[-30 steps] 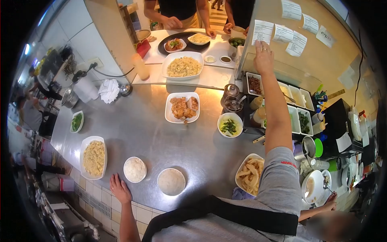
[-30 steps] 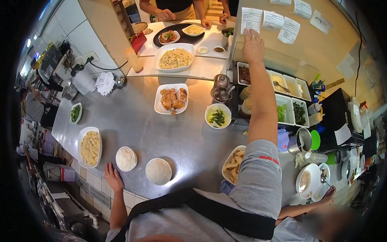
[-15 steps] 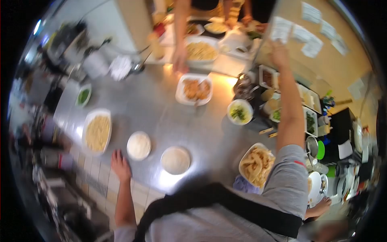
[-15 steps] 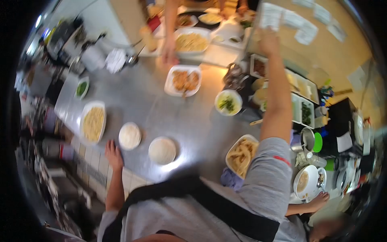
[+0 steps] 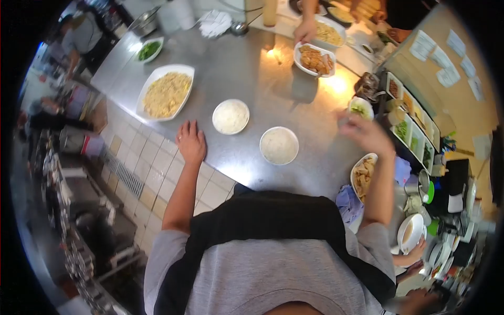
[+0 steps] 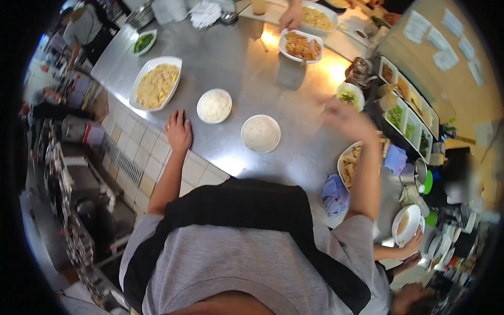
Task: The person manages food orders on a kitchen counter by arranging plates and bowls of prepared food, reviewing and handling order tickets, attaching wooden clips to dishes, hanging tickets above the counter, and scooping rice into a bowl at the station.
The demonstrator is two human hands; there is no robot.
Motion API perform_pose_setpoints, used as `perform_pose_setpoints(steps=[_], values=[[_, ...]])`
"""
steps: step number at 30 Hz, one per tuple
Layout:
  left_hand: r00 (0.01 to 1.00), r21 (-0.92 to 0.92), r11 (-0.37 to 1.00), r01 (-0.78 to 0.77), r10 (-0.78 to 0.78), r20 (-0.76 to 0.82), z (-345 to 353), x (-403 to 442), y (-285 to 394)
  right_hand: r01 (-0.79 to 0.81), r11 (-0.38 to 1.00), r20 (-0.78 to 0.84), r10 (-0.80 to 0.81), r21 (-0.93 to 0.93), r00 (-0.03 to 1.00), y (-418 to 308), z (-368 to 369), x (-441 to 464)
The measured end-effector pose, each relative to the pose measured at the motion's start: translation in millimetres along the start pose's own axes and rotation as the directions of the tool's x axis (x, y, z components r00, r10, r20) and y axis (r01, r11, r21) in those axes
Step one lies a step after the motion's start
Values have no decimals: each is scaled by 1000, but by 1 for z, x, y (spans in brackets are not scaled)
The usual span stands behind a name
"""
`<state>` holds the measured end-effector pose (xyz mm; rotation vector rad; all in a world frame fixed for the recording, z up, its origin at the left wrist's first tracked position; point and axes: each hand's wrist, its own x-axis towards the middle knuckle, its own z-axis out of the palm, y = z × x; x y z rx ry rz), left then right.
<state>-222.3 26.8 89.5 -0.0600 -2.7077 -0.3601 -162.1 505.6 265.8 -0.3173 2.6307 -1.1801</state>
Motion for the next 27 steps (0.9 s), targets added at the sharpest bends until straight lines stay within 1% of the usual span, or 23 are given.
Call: perform_pose_setpoints(steps=[1,2,3,4,5,7,9,10,12,15,18,22,23,26,27], values=[[1000,-36,999,-15,15,4,3,5,-4,-21,998,46,18,63,999,-11,25,-7],[997,-253,965,65,-52,59,8,11,-8,31,998,-10,-31,55,999,-4,51,-10],[986,-449,881,150,-98,138,15,18,-12,82,996,-64,-79,43,995,11,78,-11],[964,-609,755,243,-120,236,19,25,-11,0,960,-127,37,281,991,24,105,-11],[937,-715,615,332,-129,324,14,32,0,-52,857,-159,154,512,975,32,129,-13],[859,-812,289,507,-97,502,-7,46,26,-193,620,-91,396,761,914,24,165,-16],[837,-806,270,528,-5,547,3,53,28,-160,451,-53,424,878,904,-4,189,-21],[824,-802,262,537,41,565,7,56,29,-113,444,-83,399,889,913,-9,200,-22],[826,-821,246,516,113,553,7,58,33,-21,427,-145,351,904,925,-13,217,-20],[792,-815,260,519,213,572,15,58,31,34,413,-206,380,910,902,-6,226,-14],[743,-791,299,534,280,608,16,56,36,18,431,-191,361,902,913,-4,227,-5],[702,-766,347,541,315,639,21,47,40,10,476,-221,388,879,895,2,228,6],[688,-763,346,546,336,644,20,46,40,22,476,-237,398,879,886,3,228,7],[662,-745,253,617,345,665,17,40,44,62,459,-281,427,886,859,0,224,8],[654,-745,248,619,362,664,18,40,44,80,443,-293,436,893,851,-1,223,9]])
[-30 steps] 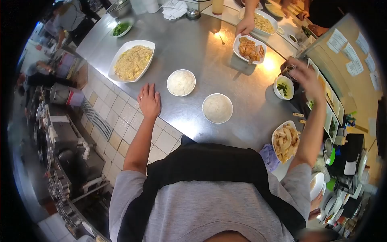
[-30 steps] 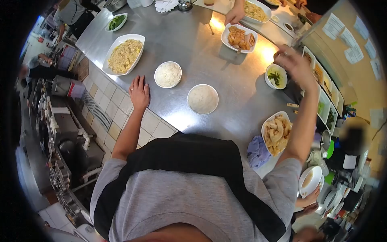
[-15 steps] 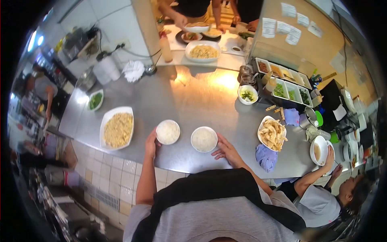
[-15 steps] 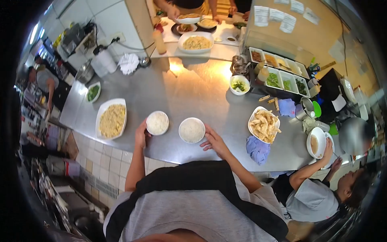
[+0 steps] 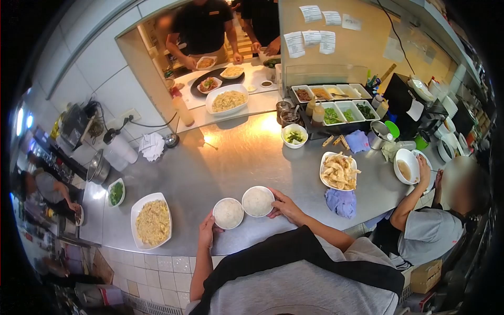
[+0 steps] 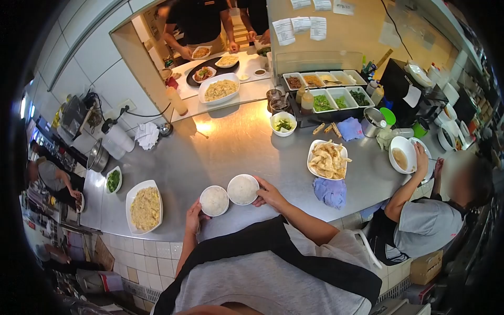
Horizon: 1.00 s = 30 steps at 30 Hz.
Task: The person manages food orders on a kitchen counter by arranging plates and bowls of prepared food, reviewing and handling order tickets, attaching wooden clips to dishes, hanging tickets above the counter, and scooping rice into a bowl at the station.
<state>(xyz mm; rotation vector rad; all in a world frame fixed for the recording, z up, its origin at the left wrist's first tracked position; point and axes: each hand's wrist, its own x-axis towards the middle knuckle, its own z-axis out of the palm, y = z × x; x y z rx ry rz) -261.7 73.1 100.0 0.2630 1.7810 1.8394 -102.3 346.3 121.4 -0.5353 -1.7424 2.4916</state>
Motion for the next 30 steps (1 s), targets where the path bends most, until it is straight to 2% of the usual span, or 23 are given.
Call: perform_pose_setpoints(steps=[5,10,13,16,19,25,28,30], values=[[1000,-32,999,-11,12,28,8,-1,3,-56,998,21,56,23,998,-6,-4,1],[994,3,996,-92,92,-56,18,-1,6,-43,999,41,43,-13,998,-16,-4,-1],[982,65,988,-137,144,-120,24,-3,3,-31,990,121,48,-135,992,-25,-11,4],[962,145,970,-193,217,-166,26,-2,-6,-108,976,177,142,-190,974,-37,-19,10],[943,195,952,-234,271,-192,28,-2,-9,-162,981,246,183,-103,952,-30,-30,17],[933,230,942,-245,293,-209,29,-2,-11,-131,991,291,136,-36,947,-24,-35,17],[930,239,939,-247,299,-212,29,-2,-11,-176,984,225,172,-4,959,-41,-29,11],[930,248,937,-245,300,-212,28,-3,-11,-164,980,183,183,-114,966,-48,-25,12]])
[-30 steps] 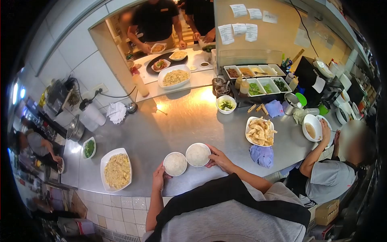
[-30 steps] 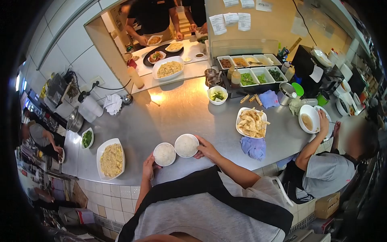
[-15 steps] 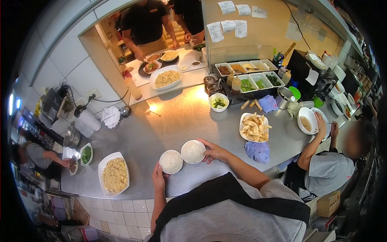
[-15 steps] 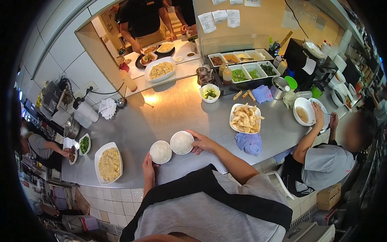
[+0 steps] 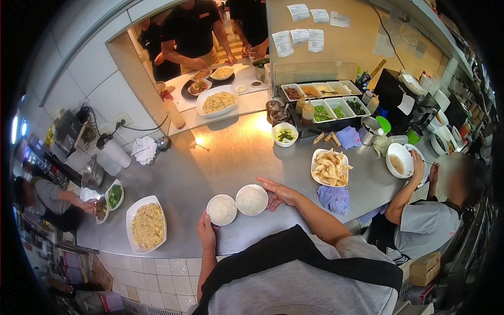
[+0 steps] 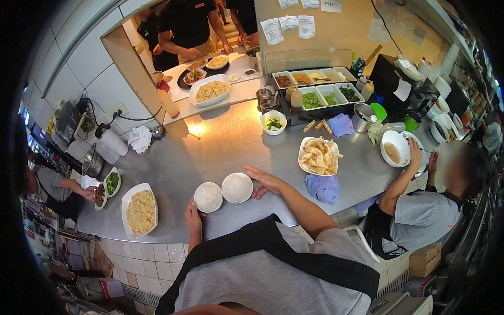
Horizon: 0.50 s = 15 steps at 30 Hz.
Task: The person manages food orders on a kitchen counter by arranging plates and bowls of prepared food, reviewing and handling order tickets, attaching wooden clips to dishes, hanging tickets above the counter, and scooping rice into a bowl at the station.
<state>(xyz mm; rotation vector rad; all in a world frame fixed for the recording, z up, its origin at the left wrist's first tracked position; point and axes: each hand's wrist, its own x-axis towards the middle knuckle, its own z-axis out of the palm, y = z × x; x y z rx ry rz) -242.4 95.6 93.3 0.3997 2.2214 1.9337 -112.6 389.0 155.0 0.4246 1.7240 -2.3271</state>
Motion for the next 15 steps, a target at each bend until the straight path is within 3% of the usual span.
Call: perform_pose_setpoints(steps=[4,7,15], values=[[1000,1,1000,-6,6,6,-1,-1,0,0,988,-28,-5,-157,1000,-2,-2,12],[1000,-10,1000,-15,15,1,-1,0,-3,-57,989,-14,56,-136,998,7,-10,22],[1000,-2,1000,7,-7,4,-1,1,-5,28,999,-153,-32,-30,988,32,-15,30]])
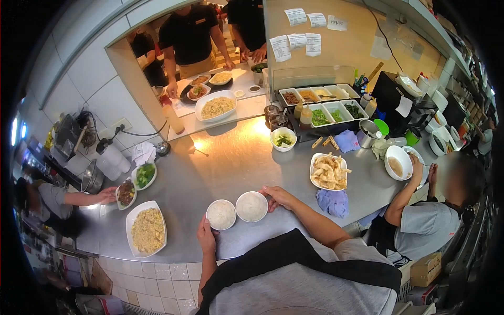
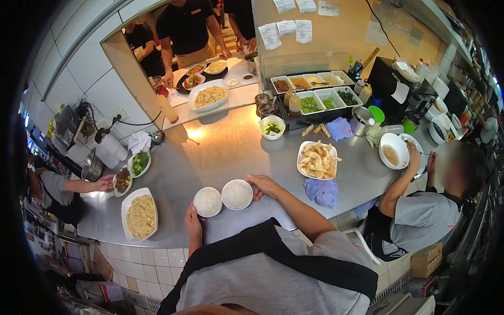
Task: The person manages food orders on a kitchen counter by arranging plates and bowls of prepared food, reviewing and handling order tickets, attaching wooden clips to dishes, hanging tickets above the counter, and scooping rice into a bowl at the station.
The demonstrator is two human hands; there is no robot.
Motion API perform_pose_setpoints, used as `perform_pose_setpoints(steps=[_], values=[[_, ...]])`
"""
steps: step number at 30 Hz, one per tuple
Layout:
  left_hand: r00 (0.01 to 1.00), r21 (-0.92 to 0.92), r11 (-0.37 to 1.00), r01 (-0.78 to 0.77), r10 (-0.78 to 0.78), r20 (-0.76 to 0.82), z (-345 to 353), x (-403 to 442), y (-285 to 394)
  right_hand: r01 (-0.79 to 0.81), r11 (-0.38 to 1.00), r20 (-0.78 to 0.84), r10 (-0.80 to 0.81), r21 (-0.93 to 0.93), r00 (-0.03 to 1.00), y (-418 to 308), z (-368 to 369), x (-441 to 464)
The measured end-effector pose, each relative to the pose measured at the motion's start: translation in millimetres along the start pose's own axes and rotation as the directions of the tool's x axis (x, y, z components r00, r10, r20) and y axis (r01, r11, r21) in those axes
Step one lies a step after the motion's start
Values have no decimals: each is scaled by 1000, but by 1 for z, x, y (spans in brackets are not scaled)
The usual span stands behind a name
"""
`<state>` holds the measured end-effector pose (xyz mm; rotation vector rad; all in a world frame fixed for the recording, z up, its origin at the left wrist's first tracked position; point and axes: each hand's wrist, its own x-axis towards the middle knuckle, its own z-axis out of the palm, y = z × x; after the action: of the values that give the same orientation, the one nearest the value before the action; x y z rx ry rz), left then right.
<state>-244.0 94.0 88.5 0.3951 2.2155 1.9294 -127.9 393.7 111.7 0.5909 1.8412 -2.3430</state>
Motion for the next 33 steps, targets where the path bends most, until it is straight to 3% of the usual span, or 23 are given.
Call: perform_pose_setpoints(steps=[19,22,27,29,31,32,33], values=[[1000,-24,1000,14,-14,-2,-1,0,0,94,995,6,-94,13,996,-5,5,-13],[999,-67,996,51,-49,23,-3,1,0,37,994,51,-43,103,998,-2,5,-23],[991,-106,988,111,-102,88,4,-4,7,235,972,-25,-236,-17,972,27,4,-37],[988,-140,983,117,-102,114,9,-3,4,300,782,-147,-442,-546,885,1,-2,-77],[982,-119,982,145,-128,135,13,-3,4,204,734,-372,-539,-648,756,-20,-31,-105],[981,-112,982,153,-137,139,13,-4,6,246,679,-480,-687,-691,546,-21,-54,-110],[979,-119,981,154,-135,152,16,-4,12,72,667,-574,-686,-741,447,-55,-58,-139]])
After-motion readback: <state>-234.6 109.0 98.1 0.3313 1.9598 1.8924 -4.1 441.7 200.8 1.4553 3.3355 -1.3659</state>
